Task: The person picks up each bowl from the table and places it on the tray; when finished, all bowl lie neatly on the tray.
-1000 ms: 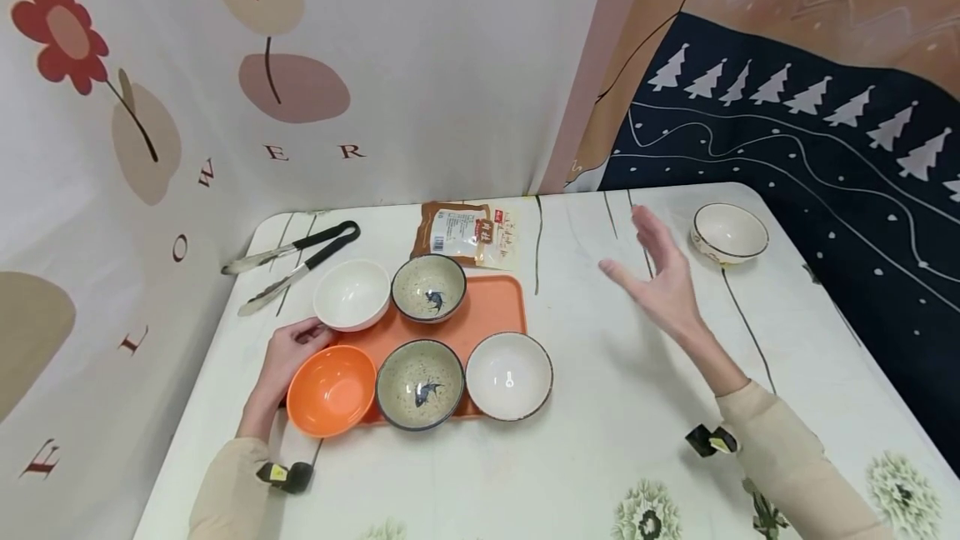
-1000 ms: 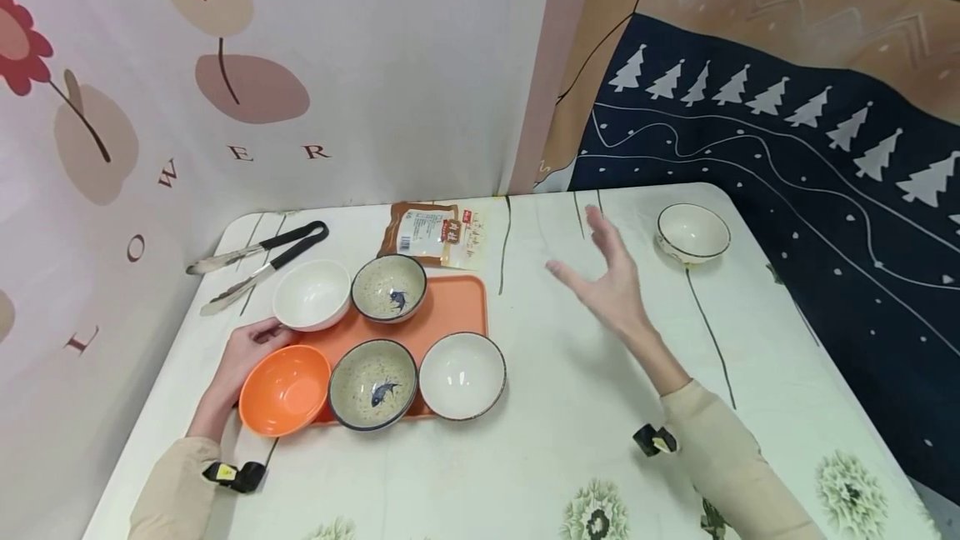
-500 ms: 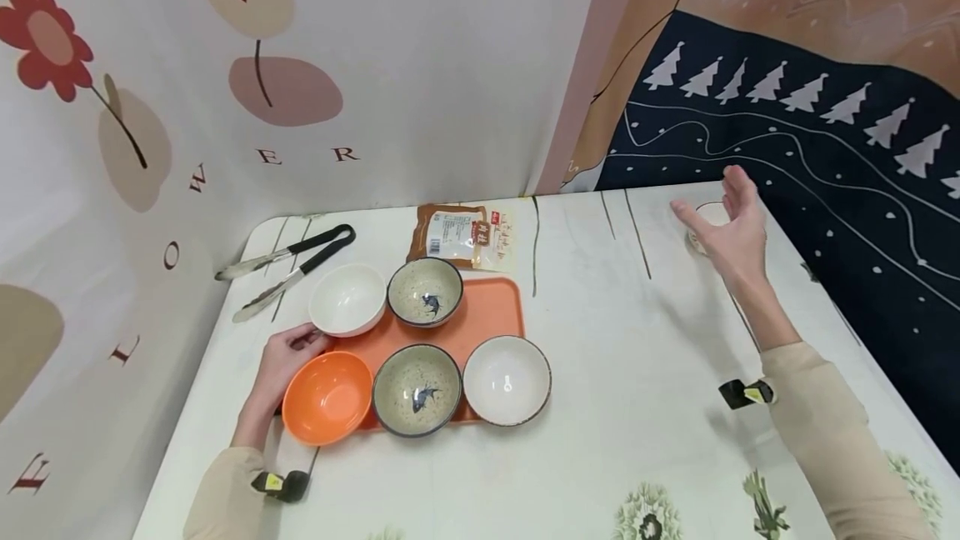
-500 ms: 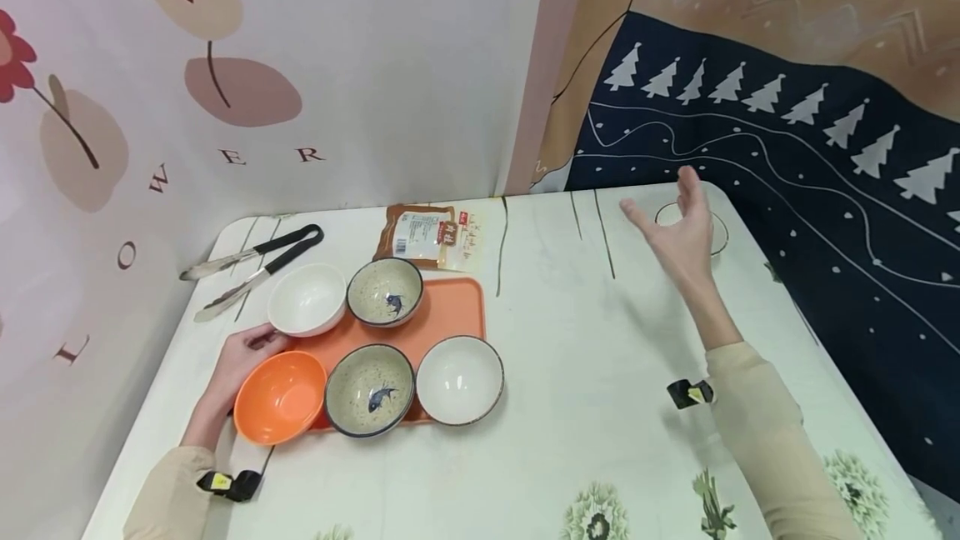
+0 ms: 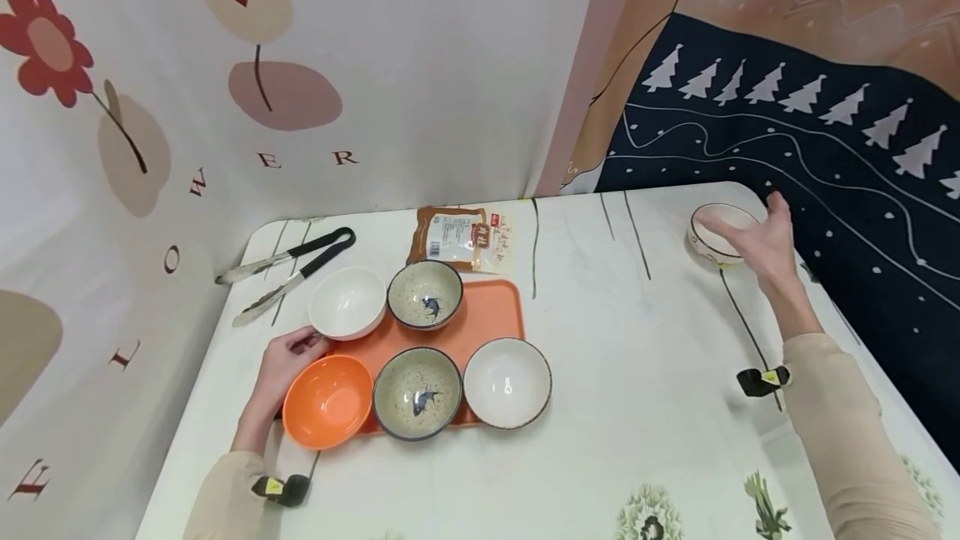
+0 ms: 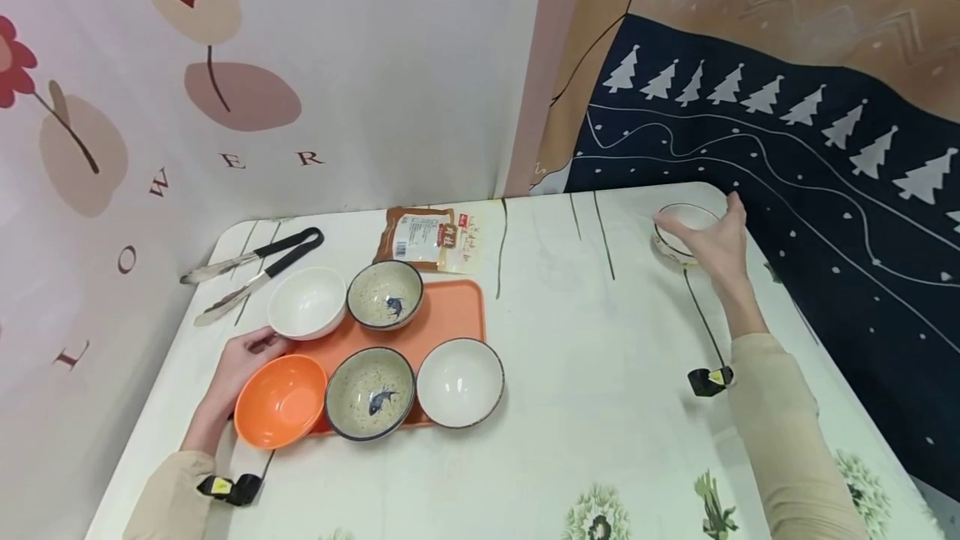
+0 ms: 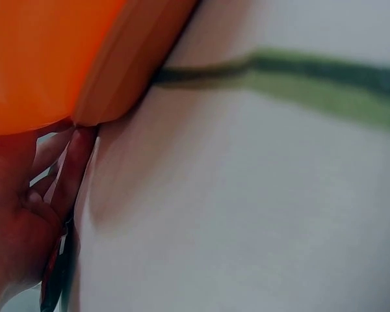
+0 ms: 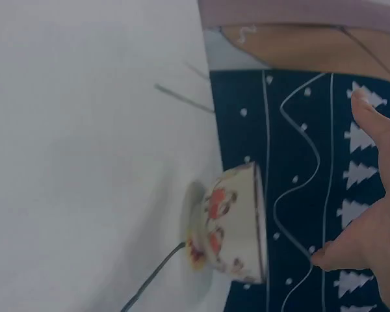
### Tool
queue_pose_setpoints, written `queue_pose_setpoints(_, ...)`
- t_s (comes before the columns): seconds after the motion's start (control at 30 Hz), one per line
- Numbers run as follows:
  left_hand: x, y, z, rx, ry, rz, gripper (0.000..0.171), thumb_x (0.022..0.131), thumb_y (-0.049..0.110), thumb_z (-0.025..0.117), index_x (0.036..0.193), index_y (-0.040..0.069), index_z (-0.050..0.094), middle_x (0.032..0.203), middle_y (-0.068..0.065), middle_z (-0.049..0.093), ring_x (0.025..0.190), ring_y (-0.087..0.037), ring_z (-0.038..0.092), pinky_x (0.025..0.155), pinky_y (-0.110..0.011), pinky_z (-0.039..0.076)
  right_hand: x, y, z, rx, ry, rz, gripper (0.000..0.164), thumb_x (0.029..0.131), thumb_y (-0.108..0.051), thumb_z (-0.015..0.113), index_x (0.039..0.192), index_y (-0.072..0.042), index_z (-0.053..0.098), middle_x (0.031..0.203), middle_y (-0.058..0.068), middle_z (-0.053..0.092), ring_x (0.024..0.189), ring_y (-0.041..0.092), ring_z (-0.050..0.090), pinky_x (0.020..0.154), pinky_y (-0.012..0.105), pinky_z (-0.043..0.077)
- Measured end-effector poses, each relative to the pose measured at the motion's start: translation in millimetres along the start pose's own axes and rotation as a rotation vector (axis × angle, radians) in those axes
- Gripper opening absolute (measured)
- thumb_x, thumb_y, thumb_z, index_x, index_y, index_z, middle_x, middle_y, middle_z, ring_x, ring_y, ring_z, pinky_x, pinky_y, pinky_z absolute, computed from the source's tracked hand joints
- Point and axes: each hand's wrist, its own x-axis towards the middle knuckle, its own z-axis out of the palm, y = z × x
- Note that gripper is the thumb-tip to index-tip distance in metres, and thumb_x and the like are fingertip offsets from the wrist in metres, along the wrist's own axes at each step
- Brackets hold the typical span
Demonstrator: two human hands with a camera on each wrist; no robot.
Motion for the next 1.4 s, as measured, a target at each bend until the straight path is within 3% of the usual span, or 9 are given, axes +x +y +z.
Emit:
queue_pose_setpoints(0.3,0.9,-0.8,-0.1,0.005,0.005,-0.01,0.05,0.1,0.034,0.061,0.137,0.001,0.062,0.104,-0.011,0.069,0.082,-0.01,0.057,0.069,-0.017,0.05,12.8,40.0,-3.2,-0.163,-0.034,0.063,0.132,0.086,-0.052,0.073,0.154,0.004,-0.024,0.163,0.029,-0.024,0.153,0.043,-0.015,0.125,0.055,0.006)
queue_pose_setpoints(0.47,1.4,-0.8,-0.8,0.005,0.004,0.002,0.05,0.1,0.034,0.061,0.137,0.001,0.062,0.106,-0.012,0.069,0.083,-0.01,0.057,0.07,-0.017,0.05,15.2,51.3,2.0,-0.21,-0.029,0.096,0.136,0.082,-0.056,0.075,0.155,0.007,-0.021,0.163,0.034,-0.017,0.154,0.047,-0.005,0.124,0.056,0.012)
queue_pose_setpoints(0.6,1.9,-0.5,-0.9,0.006,0.008,0.008,0.052,0.1,0.037,0.061,0.137,0.002,0.062,0.106,-0.011,0.068,0.084,-0.009,0.057,0.07,-0.017,0.05,14.7,57.9,6.9,-0.187,-0.027,0.107,0.134,0.083,-0.054,0.076,0.155,0.008,-0.018,0.163,0.035,-0.01,0.153,0.049,0.004,0.124,0.057,0.015)
queue_pose_setpoints(0.87,1.1,-1.8,0.3,-0.013,0.027,0.051,0.045,0.099,0.03,0.064,0.132,-0.001,0.065,0.096,-0.007,0.068,0.077,-0.004,0.056,0.068,-0.016,0.049,19.1,71.0,19.6,-0.08,0.043,0.126,0.126,0.083,-0.046,0.077,0.16,-0.002,-0.013,0.166,0.029,0.001,0.155,0.042,0.01,0.125,0.05,0.017)
queue_pose_setpoints(1.07,0.6,-2.6,0.5,-0.01,0.007,0.012,0.048,0.1,0.034,0.062,0.135,0.001,0.063,0.1,-0.007,0.068,0.081,-0.007,0.057,0.07,-0.017,0.049,19.5,76.5,28.0,-0.064,0.153,0.102,0.123,0.077,-0.048,0.082,0.161,-0.007,0.002,0.166,0.02,0.018,0.152,0.035,0.025,0.123,0.047,0.026)
queue_pose_setpoints(1.4,-1.1,-2.3,-0.6,-0.016,0.001,0.011,0.051,0.1,0.035,0.061,0.137,0.0,0.062,0.105,-0.011,0.069,0.084,-0.008,0.057,0.071,-0.016,0.05,13.1,81.7,34.2,-0.016,0.232,0.121,0.122,0.074,-0.054,0.082,0.161,-0.016,0.006,0.167,0.01,0.02,0.154,0.025,0.024,0.124,0.041,0.024)
